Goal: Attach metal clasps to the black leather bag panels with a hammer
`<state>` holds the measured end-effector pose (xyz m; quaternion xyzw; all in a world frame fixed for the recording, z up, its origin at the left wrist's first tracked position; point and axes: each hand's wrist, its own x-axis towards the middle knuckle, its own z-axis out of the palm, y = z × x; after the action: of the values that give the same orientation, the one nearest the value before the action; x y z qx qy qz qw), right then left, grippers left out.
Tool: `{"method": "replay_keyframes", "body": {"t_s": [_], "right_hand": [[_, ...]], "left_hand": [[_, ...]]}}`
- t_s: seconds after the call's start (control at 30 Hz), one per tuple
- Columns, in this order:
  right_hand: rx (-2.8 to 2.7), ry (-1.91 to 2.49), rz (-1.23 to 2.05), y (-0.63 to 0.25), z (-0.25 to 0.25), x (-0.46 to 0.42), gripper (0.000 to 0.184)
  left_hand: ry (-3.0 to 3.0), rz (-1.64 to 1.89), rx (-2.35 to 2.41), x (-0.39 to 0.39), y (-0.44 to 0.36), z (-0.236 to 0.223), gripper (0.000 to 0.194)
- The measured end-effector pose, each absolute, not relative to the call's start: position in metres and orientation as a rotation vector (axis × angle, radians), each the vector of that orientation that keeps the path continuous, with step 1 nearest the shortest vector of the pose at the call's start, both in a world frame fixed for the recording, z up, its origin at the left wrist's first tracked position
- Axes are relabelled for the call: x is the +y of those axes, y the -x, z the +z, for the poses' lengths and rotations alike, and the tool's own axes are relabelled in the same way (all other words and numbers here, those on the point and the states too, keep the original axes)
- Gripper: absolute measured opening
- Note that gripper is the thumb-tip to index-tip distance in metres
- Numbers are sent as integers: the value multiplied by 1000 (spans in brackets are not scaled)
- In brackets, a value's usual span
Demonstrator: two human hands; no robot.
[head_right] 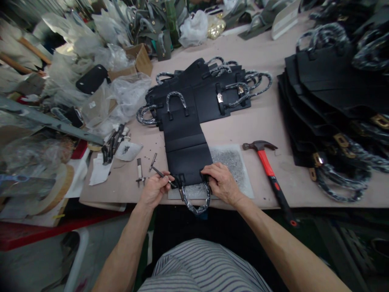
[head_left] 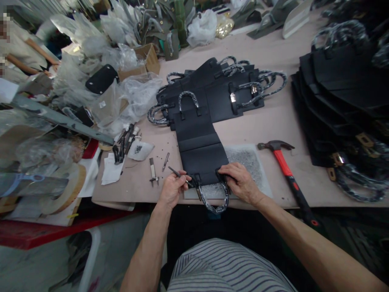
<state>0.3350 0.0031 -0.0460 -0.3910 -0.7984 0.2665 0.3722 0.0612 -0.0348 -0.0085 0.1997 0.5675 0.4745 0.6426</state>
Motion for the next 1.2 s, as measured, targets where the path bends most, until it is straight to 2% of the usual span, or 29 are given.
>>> {"method": "replay_keyframes", "body": {"t_s": [0.2,0.4,0.8,1.2], "right_hand": [[-2053,994,692,-336,-47,3,37],[-2064,992,690,-337,-51,4,39],[-2063,986,696,-336,-47,5,38],[-2072,1001,693,-336,-45,4,37]], "left_hand": [[-711,1078,1339,-34,-70,-1,34],[-804,971,1431,-35,-70,3,37],[-865,1240,1393,-31,-76,2,36],[-1177,1283,1439,-29,-98,-31,25]]}}
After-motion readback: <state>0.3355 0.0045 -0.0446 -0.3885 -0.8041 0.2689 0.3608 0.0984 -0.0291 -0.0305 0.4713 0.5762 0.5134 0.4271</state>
